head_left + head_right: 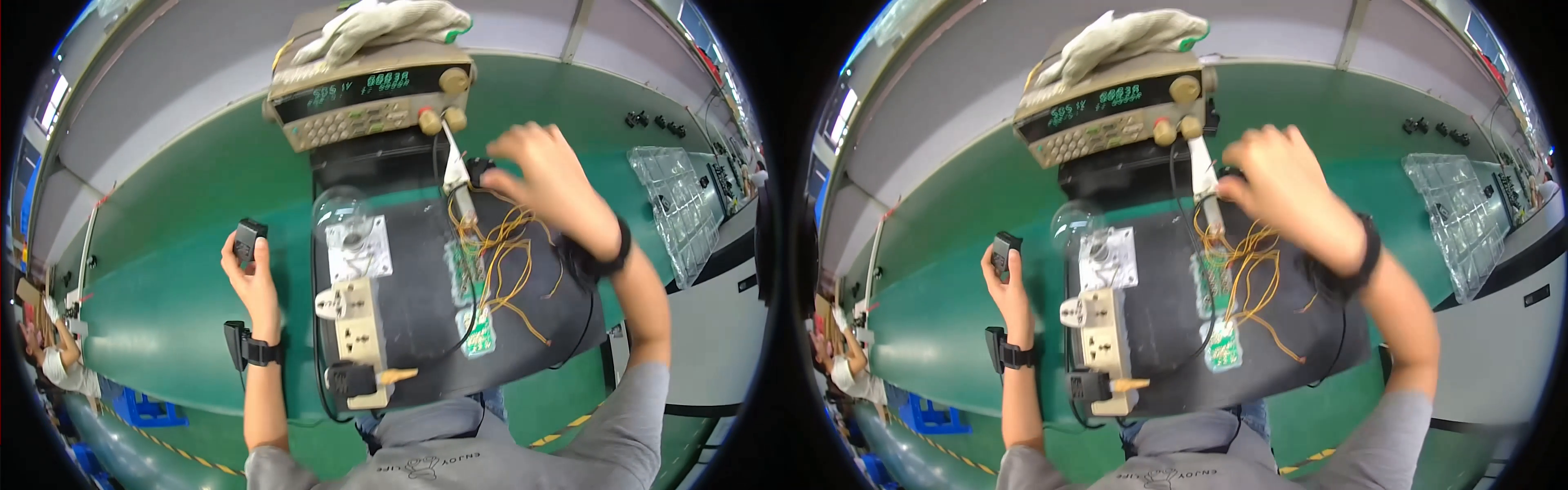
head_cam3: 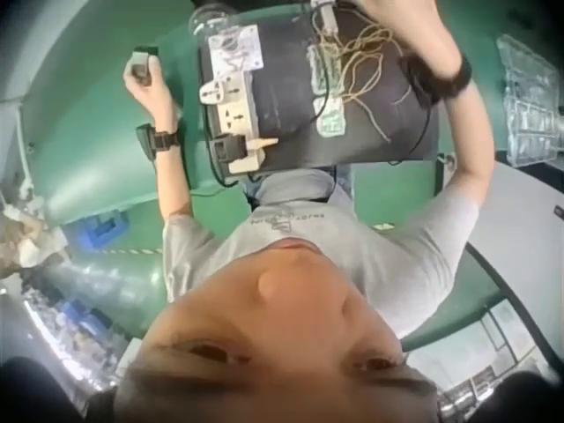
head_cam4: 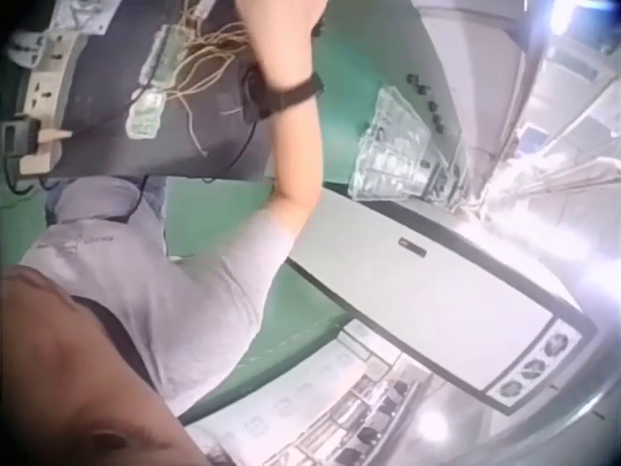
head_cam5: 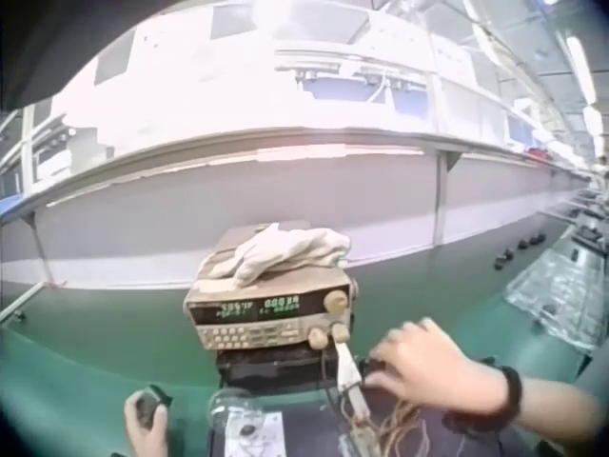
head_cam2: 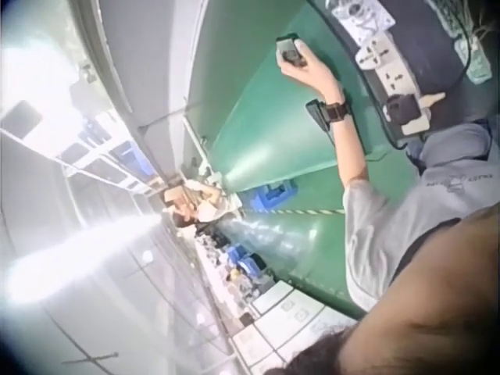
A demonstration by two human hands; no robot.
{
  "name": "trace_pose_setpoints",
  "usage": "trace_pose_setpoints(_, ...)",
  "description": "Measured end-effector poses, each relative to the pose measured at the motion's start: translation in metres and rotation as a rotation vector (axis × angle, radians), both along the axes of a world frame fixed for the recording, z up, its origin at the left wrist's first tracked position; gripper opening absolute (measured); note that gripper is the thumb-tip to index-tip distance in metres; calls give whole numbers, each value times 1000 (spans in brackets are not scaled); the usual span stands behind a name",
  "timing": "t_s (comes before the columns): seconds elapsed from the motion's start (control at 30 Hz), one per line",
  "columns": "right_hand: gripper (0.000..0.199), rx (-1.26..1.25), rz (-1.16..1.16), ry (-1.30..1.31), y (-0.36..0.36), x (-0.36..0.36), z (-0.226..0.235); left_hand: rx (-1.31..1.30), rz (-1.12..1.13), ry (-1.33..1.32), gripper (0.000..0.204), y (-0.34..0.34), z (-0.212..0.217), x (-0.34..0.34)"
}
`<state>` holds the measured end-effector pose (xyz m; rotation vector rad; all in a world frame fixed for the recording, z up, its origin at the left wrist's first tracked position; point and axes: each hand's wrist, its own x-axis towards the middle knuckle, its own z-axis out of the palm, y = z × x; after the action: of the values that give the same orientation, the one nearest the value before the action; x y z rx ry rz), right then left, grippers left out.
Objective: Testing electronic components and power adapters using a power supply unit and specialized testing jigs.
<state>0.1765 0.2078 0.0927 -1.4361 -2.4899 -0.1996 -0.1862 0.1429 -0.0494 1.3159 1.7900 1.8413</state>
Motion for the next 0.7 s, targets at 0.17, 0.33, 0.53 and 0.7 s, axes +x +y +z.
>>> trace_pose_setpoints(0.17, 76, -287, 56, 114, 194, 42, -64, -181, 231, 318, 46, 88, -26, -38)
trace_pose_setpoints(0.33, 87, -679, -96, -54, 242, -10, -63, -57, 272, 174, 43, 143, -28, -72)
trace_pose_setpoints(0.53, 58, -1079, -120, 999, 313, 57, -158, -69, 309, 216, 81, 171, -21, -47)
trace_pose_setpoints(0.7, 55, -782, -179, 78, 199, -18, -36, 39, 392, 123, 71, 141, -27, -74)
